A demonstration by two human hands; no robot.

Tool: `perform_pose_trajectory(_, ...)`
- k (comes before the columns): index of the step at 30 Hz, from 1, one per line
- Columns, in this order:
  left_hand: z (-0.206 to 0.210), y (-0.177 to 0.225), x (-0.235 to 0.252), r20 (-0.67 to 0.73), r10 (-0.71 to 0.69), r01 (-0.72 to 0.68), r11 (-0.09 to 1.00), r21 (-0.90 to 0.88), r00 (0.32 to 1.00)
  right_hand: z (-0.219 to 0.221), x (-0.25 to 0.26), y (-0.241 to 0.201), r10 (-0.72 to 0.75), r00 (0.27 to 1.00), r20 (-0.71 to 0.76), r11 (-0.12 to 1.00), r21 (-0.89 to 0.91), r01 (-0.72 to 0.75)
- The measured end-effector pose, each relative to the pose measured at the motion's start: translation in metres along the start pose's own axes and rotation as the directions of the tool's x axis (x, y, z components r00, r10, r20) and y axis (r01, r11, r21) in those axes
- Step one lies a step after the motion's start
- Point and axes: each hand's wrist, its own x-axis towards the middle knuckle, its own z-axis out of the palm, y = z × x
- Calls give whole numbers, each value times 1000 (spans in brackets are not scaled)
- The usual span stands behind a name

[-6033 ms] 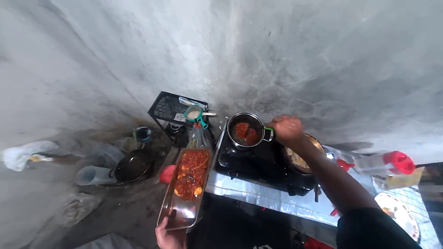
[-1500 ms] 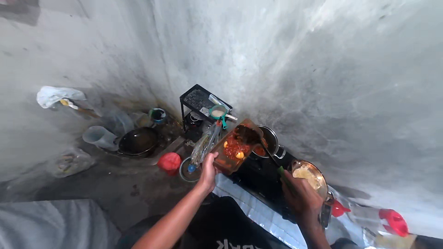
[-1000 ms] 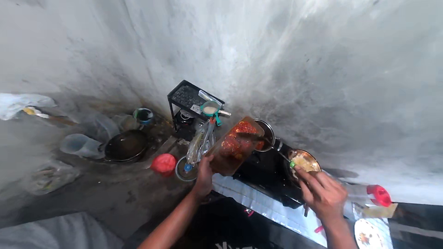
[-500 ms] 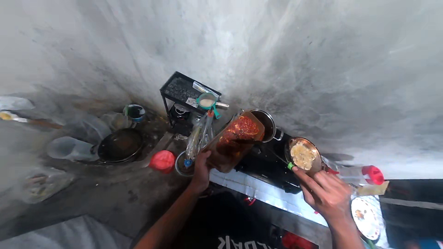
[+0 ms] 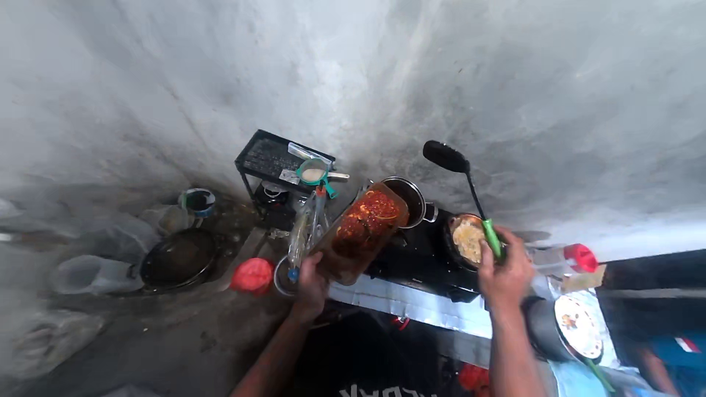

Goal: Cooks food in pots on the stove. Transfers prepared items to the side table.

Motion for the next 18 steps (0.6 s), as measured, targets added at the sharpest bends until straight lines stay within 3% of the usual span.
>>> perform_pose_trajectory(2, -11, 0, 0, -6, 15, -15, 1000, -4, 1000, 39, -11, 4, 174, 969, 175, 985, -23, -173)
perform_pose_trajectory(4, -25, -2, -1, -64, 31, -32, 999, -10, 997, 75, -20, 9, 287, 873, 394, 958, -127, -258)
perform_pose_trajectory(8, -49, 4, -15, -151, 54, -57, 998, -20, 987, 105, -16, 13, 323, 813, 484, 945, -205, -254)
perform_pose_trajectory(11, -69, 2, -27, -198, 39, -45, 999, -27, 980, 103, 7, 6, 316, 756, 572, 946, -254, -204)
perform_pose_trajectory(15, -87, -4, -38, -204, 58, -66, 997, -32, 977, 126, 23, -1, 211, 774, 597, 965, -251, -69)
perform_pose_trajectory(18, -91, -7, -47, -243, 69, -75, 997, -16, 968, 145, 24, -6, 38, 819, 573, 959, -252, 132)
